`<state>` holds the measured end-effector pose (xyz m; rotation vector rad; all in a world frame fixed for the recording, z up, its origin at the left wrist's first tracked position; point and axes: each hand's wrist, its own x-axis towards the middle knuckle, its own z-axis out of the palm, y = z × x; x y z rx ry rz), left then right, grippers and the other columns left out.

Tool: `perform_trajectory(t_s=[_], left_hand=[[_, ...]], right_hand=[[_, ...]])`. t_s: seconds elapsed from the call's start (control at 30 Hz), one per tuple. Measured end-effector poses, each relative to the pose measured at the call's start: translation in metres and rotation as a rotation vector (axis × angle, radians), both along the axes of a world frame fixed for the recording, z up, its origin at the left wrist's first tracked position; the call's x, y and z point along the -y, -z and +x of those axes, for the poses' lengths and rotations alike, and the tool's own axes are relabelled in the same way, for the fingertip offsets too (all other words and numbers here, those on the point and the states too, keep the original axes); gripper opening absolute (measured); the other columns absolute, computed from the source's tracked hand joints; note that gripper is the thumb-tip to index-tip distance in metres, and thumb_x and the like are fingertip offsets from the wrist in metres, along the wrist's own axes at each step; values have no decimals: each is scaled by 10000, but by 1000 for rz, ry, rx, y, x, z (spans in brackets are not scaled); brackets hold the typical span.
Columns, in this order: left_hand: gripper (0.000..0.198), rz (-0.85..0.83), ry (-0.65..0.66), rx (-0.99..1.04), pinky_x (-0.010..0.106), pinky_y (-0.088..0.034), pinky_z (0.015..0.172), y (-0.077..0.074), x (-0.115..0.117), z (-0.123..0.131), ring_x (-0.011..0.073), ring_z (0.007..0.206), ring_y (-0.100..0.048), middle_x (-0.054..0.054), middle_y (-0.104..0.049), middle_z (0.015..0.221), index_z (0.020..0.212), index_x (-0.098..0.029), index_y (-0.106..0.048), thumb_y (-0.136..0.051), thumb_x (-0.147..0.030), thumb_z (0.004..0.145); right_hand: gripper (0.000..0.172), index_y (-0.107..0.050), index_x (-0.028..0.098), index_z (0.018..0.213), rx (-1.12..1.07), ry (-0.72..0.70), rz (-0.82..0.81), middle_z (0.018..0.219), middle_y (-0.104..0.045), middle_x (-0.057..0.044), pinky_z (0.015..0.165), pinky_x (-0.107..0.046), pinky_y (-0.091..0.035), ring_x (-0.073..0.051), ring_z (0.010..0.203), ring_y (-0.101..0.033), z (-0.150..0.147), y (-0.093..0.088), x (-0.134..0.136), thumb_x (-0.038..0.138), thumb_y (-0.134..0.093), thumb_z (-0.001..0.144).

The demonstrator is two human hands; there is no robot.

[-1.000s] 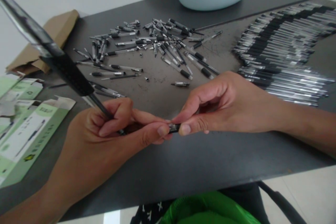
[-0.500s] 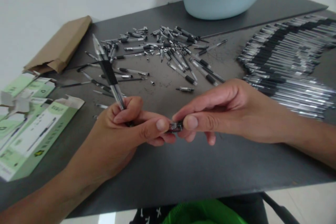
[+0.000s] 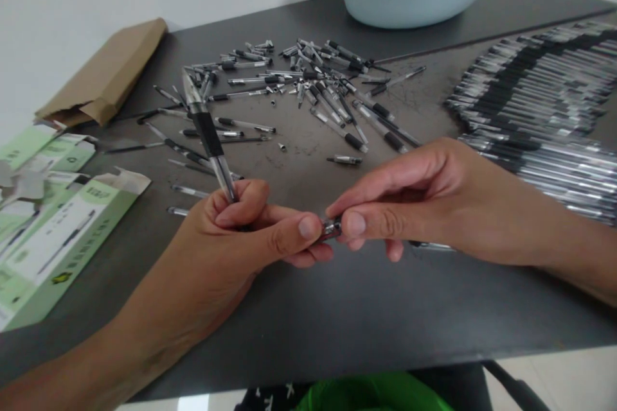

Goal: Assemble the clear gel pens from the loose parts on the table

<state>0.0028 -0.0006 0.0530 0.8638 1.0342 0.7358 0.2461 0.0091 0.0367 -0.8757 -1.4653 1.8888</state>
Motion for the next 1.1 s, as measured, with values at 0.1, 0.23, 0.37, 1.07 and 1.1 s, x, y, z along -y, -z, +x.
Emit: perform_trajectory(t_s=[0.1, 0.23, 0.37, 1.07, 1.1], left_hand=[[704, -14, -10, 2, 136, -627, 597, 2, 0, 0, 137, 654, -791, -44, -776, 652, 639, -209, -252, -942, -155, 769], [694, -126, -13, 88, 122, -636, 576, 5, -3, 4, 131, 615, -796, -79, -730, 589, 627, -209, -278, -960, -159, 746], [647, -185, 25, 135, 97, -614, 523, 6, -4, 7, 136, 602, -803, -43, -786, 655, 637, -212, -316, -946, -187, 777], [421, -162, 192, 239, 215, -680, 744, -5, -6, 2, 238, 913, -847, 83, -868, 963, 692, -206, -436, -801, -161, 896], [412, -135, 203, 233, 235, -684, 770, -7, -5, 0, 248, 937, -844, 90, -866, 990, 706, -206, -440, -812, -154, 875]], right_hand=[[173, -867, 278, 1068, 47, 22, 40, 966, -853, -3, 598, -140, -607, -134, 807, -772, -1, -1, -1, 251, -829, 901], [180, -867, 297, 1069, 66, 58, 146, 924, -844, 29, 595, -128, -601, -107, 763, -748, 0, -3, -1, 229, -818, 910], [204, -866, 300, 1076, 58, 59, 202, 951, -845, 29, 601, -130, -610, -111, 778, -767, 0, -4, 0, 213, -832, 895], [233, -855, 363, 1111, 134, 324, 413, 882, -839, 71, 570, -167, -582, -90, 650, -731, -6, 2, 12, 247, -816, 912], [243, -852, 351, 1124, 112, 328, 392, 887, -840, 67, 551, -164, -577, -91, 646, -729, -6, 4, 13, 242, -817, 910]])
